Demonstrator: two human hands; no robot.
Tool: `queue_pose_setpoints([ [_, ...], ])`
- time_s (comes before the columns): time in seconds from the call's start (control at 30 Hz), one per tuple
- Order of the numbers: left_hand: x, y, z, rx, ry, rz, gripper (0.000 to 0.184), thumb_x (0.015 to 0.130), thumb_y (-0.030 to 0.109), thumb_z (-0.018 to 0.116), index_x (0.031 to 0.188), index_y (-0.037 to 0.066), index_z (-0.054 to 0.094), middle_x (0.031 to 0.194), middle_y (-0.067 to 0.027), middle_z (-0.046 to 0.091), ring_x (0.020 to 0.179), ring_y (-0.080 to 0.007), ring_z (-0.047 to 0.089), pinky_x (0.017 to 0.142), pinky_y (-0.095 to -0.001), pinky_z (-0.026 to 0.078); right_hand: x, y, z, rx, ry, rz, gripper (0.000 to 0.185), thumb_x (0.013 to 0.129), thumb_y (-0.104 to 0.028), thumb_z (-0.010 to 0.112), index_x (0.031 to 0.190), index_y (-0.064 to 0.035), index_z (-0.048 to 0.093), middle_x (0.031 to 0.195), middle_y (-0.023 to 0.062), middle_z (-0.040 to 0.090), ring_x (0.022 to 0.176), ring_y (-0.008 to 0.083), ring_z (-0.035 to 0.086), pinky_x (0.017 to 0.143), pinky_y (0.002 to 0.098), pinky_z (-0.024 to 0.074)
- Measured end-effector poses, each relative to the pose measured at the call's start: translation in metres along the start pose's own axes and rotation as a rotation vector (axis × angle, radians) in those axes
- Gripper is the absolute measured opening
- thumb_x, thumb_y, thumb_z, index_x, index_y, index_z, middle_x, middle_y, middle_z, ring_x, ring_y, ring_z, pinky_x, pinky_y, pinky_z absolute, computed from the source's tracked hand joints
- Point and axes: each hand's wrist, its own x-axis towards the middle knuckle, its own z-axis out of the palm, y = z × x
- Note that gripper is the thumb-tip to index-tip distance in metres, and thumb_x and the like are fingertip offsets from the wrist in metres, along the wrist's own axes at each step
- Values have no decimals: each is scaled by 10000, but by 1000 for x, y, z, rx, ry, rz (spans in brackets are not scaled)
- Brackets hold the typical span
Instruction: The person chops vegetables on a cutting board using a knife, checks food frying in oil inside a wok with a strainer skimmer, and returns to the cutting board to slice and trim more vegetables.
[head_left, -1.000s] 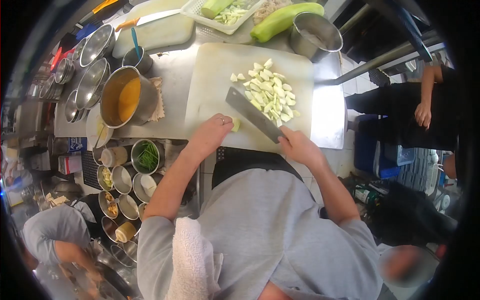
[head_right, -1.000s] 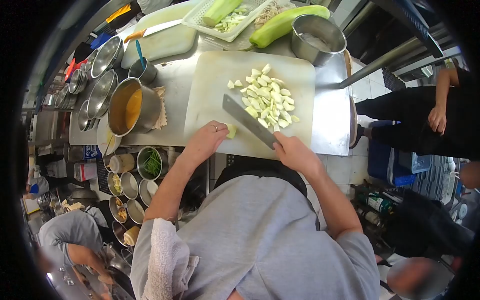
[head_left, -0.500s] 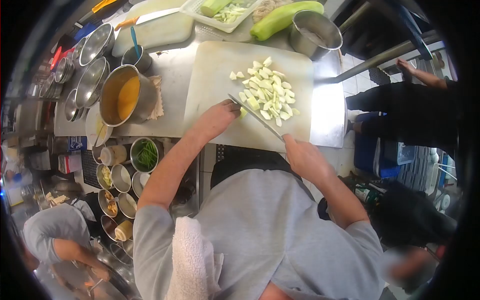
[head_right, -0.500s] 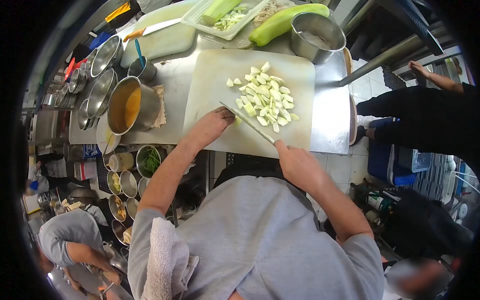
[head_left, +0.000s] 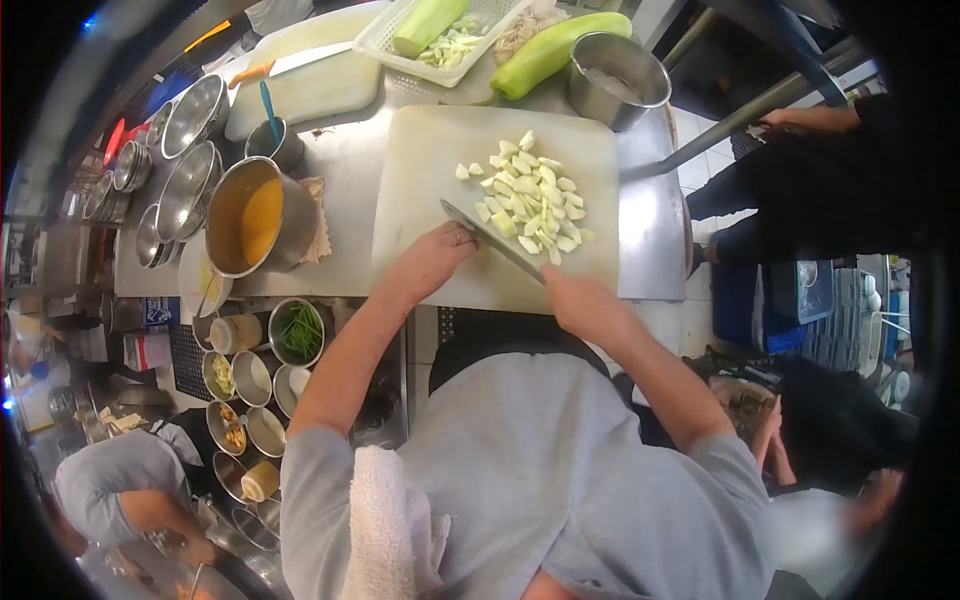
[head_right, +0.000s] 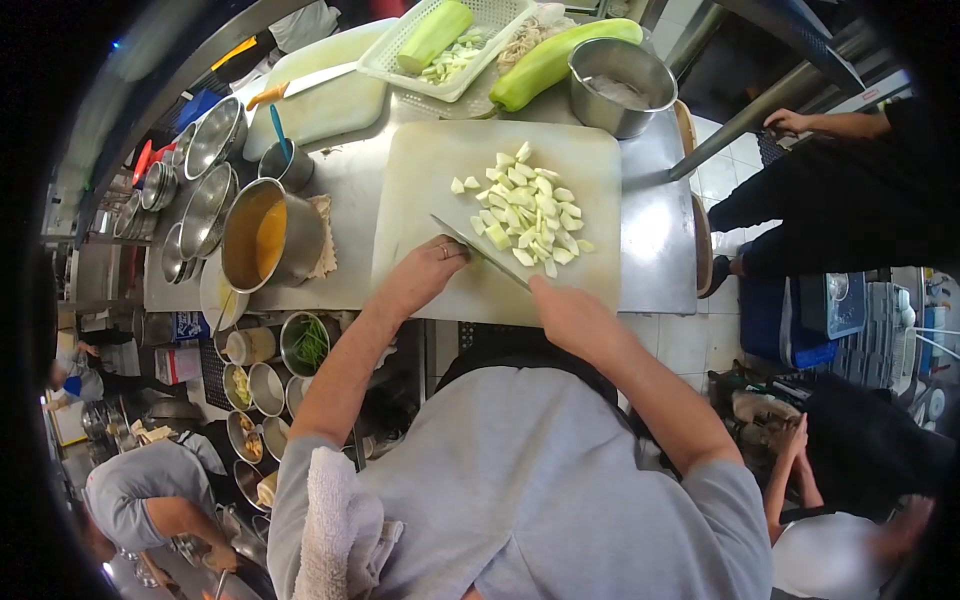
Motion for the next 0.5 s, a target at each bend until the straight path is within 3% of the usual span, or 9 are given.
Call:
queue_pose_setpoints([
  [0.27,-6,-3,3,10,-62,-34,221,801,9,606,1006,37,683,1032,-75,688,1023,-279,629,888,-365,544,5,-3,1,-4,-65,44,124,913,-39,452,1027,-1,425,758,270,634,757,487,623,699,590,459],
  [0.5,-7,-4,8,3,92,24,213,771,-19,630,967,41,691,1033,-64,690,1036,-254,636,893,-358,549,-7,-8,-7,24,-74,51,131,910,-34,452,1033,4,432,760,284,628,776,487,624,708,584,464],
])
